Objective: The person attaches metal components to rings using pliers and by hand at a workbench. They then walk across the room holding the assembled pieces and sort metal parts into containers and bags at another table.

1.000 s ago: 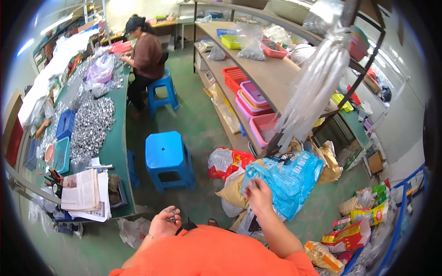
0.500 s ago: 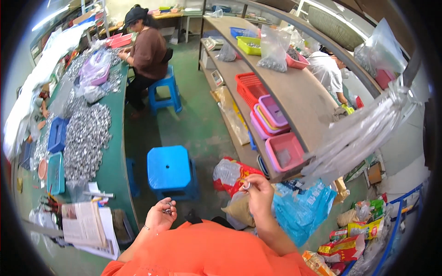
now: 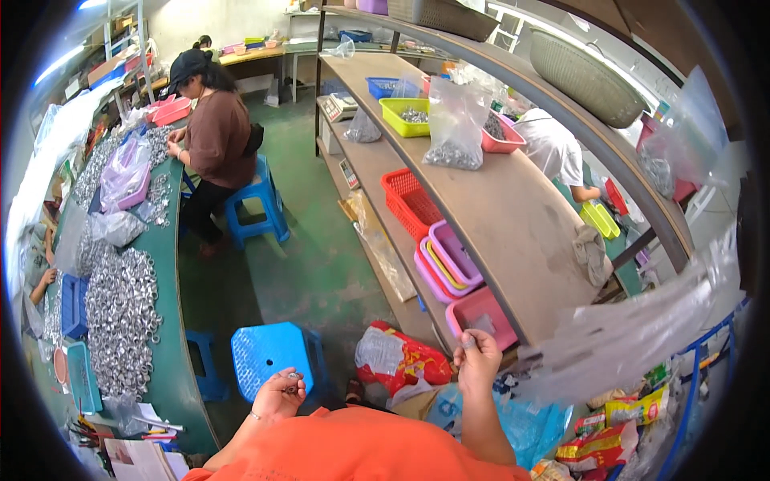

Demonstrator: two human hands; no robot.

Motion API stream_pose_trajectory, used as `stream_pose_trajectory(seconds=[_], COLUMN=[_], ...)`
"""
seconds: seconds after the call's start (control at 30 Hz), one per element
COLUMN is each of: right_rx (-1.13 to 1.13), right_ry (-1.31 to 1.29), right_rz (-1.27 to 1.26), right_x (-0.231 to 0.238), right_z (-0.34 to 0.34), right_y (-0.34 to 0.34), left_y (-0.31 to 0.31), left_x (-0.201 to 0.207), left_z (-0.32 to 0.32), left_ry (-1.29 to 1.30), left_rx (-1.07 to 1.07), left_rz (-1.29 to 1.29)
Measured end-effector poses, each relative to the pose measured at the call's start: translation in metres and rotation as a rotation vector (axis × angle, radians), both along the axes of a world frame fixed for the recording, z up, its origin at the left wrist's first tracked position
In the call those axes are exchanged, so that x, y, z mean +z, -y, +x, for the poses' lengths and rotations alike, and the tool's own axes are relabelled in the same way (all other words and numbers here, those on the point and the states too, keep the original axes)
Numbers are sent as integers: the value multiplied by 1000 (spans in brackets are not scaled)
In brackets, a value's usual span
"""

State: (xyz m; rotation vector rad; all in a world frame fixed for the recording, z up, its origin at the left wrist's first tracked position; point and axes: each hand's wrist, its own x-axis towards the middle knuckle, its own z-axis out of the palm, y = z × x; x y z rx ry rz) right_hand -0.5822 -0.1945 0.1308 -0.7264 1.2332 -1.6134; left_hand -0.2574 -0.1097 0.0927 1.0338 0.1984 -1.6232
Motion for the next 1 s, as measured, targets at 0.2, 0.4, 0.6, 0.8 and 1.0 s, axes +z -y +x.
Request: stream_pose_trajectory(seconds=[0.2, 0.4, 0.6, 0.8, 1.0], right_rx=[128, 129, 51, 140, 57], right_ry=[-183, -750, -1287, -1482, -1773], right_rz=[-189, -405, -684, -604, -347], right_x=[42, 109, 167, 213, 231], right_z=[16, 19, -17, -6, -7], right_y=[132, 238, 340, 416, 498], left_y=[47, 76, 118, 195, 310], left_x=[20, 19, 11, -6, -20], left_z=[-4, 0, 9, 27, 64], left_ry=[54, 22, -51, -153, -191], left_rx=[12, 107, 133, 64, -63], left_rz=[-127, -32, -59, -45, 3])
